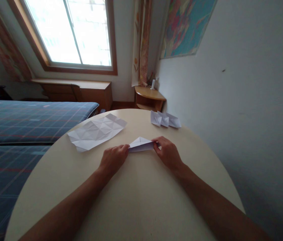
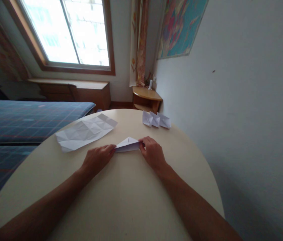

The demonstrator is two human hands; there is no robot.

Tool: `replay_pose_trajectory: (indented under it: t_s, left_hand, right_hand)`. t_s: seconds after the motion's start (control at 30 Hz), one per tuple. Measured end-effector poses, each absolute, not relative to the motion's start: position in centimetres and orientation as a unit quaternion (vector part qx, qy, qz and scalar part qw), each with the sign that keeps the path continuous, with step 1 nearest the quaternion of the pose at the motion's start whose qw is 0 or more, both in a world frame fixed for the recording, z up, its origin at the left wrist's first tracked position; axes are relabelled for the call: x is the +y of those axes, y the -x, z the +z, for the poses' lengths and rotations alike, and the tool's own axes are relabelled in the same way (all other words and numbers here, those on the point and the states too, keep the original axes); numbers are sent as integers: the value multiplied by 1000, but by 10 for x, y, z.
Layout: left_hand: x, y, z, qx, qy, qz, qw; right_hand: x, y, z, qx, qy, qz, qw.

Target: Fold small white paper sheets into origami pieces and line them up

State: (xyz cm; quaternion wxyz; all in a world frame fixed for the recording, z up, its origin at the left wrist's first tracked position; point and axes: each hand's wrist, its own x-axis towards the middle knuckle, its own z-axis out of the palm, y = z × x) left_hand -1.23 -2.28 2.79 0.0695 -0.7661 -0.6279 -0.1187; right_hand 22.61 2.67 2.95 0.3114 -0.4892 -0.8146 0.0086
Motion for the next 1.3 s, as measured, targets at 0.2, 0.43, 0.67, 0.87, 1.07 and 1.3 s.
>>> replay_pose_trajectory:
  t_s: [0.2, 0.43, 0.67, 0.87, 1.07, 1.3]
  left_hand:
    - [-23, 12, 29, -653, 739, -146, 82]
    - [-21, 11, 27, -662, 713, -228, 32]
    - [-17, 6, 13, -580, 697, -389, -162]
    - [-17, -1, 4, -517, 709, -400, -264]
    - [-16, 1, 6, -546, 716, -412, -137]
    - [-16, 8, 9, -553, 736, -385, -71]
  right_hand:
    - [21, -223, 34, -811, 422, -2, 406]
    - [17, -221, 33, -825, 383, 15, 415]
    - [14, -219, 33, -831, 341, 15, 440]
    - [18, -220, 31, -852, 300, -36, 427]
    - [19, -219, 29, -870, 279, -22, 406]
    - [17, -217, 25, -906, 247, 44, 340]
